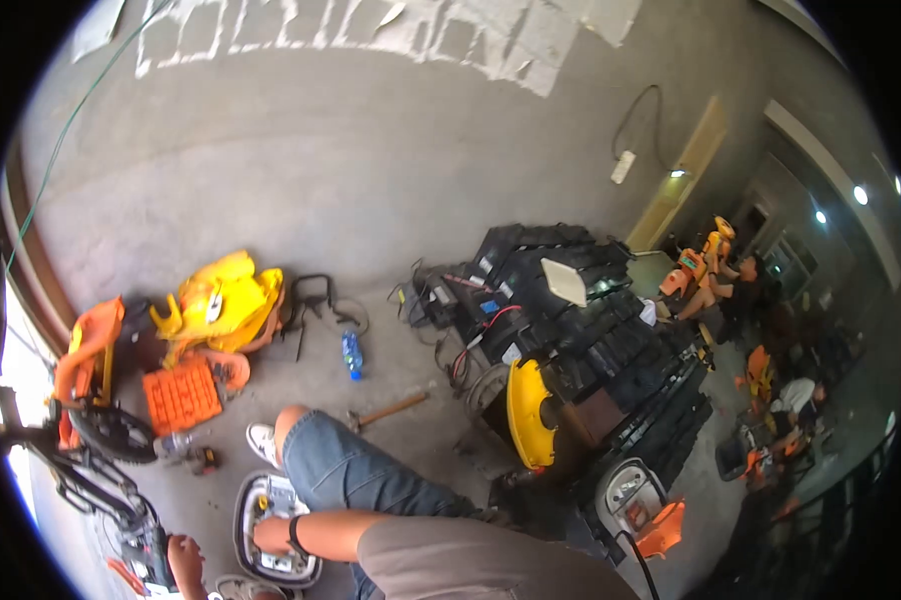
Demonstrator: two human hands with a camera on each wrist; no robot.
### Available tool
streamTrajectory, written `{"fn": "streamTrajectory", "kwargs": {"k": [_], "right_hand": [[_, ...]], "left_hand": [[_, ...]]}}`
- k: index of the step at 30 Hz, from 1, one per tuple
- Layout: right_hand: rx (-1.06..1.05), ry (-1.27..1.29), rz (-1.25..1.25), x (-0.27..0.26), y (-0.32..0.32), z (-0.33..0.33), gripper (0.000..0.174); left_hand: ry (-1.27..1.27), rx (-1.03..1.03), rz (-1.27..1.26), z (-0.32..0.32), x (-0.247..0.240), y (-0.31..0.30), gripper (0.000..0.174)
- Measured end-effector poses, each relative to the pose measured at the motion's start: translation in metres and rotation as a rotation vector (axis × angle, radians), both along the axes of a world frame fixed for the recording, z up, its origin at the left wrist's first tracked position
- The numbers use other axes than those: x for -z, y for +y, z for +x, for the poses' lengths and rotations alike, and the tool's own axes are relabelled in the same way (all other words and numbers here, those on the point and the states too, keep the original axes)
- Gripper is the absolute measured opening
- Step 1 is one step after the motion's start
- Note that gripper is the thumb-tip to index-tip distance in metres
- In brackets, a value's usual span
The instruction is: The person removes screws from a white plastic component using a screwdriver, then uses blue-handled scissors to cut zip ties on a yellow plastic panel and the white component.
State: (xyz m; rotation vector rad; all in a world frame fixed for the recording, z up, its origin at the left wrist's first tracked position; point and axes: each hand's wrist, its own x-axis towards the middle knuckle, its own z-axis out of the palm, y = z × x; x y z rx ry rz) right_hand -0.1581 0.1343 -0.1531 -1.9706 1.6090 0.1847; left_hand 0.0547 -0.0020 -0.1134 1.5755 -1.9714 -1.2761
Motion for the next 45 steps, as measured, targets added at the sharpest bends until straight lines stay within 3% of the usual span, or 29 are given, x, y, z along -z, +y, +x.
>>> {"fn": "streamTrajectory", "kwargs": {"k": [2, 4, 6, 7, 8, 10, 11, 12, 13, 14, 15, 17, 21, 27, 32, 38, 45], "right_hand": [[-0.15, 0.094, 0.084, -0.032, 0.001, -0.008, 0.02], [-0.208, 0.067, -0.016, -0.022, 0.005, -0.012, 0.024], [-0.225, 0.105, -0.056, 0.025, -0.004, -0.016, 0.027], [-0.194, -0.135, -0.352, 0.025, 0.016, -0.033, 0.018], [-0.189, -0.132, -0.361, 0.023, 0.021, -0.036, 0.018], [-0.079, 0.086, -0.04, -0.033, 0.03, -0.042, 0.022], [0.017, 0.024, -0.054, -0.03, 0.034, -0.045, 0.015], [0.089, -0.071, -0.184, -0.008, 0.039, -0.048, 0.012], [0.178, -0.187, -0.2, 0.02, 0.039, -0.048, 0.01], [0.329, -0.389, -0.276, 0.016, 0.049, -0.049, 0.011], [0.183, -0.244, -0.085, -0.031, 0.052, -0.058, 0.021], [0.322, -0.101, 0.046, -0.067, 0.048, -0.06, 0.027], [0.429, -0.133, 0.038, -0.025, 0.038, -0.086, 0.043], [0.456, -0.015, 0.169, -0.026, 0.018, -0.101, 0.043], [0.662, -0.149, 0.24, -0.029, 0.008, -0.092, 0.041], [0.526, -0.048, 0.093, -0.016, 0.013, -0.077, 0.04], [0.319, -0.111, 0.072, -0.021, 0.018, -0.06, 0.037]], "left_hand": [[-0.256, 0.174, -0.064, 0.004, 0.037, -0.028, 0.055], [-0.328, 0.179, -0.128, -0.019, 0.007, -0.019, 0.053], [-0.361, 0.196, -0.08, -0.04, -0.002, -0.022, 0.053], [-0.385, 0.226, -0.122, -0.046, -0.008, -0.017, 0.055], [-0.416, 0.25, -0.167, -0.05, -0.016, -0.013, 0.056], [-0.431, 0.272, -0.173, -0.072, -0.036, -0.005, 0.052], [-0.46, 0.277, -0.157, -0.068, -0.034, 0.001, 0.049], [-0.156, 0.2, -0.395, -0.066, -0.017, 0.004, 0.027], [-0.12, 0.172, -0.472, -0.049, 0.001, 0.006, 0.029], [-0.243, 0.16, -0.205, -0.069, -0.08, 0.034, 0.032], [-0.213, 0.113, -0.242, -0.06, -0.073, 0.037, 0.035], [-0.229, 0.07, -0.234, -0.049, -0.067, 0.036, 0.038], [-0.293, -0.021, -0.102, -0.035, -0.072, 0.033, 0.042], [-0.267, -0.048, -0.043, -0.035, -0.074, 0.019, 0.042], [-0.272, -0.04, -0.097, -0.038, -0.063, 0.017, 0.041], [-0.283, -0.035, -0.085, -0.035, -0.068, 0.026, 0.04], [-0.306, -0.009, -0.003, -0.034, -0.072, 0.025, 0.044]]}}
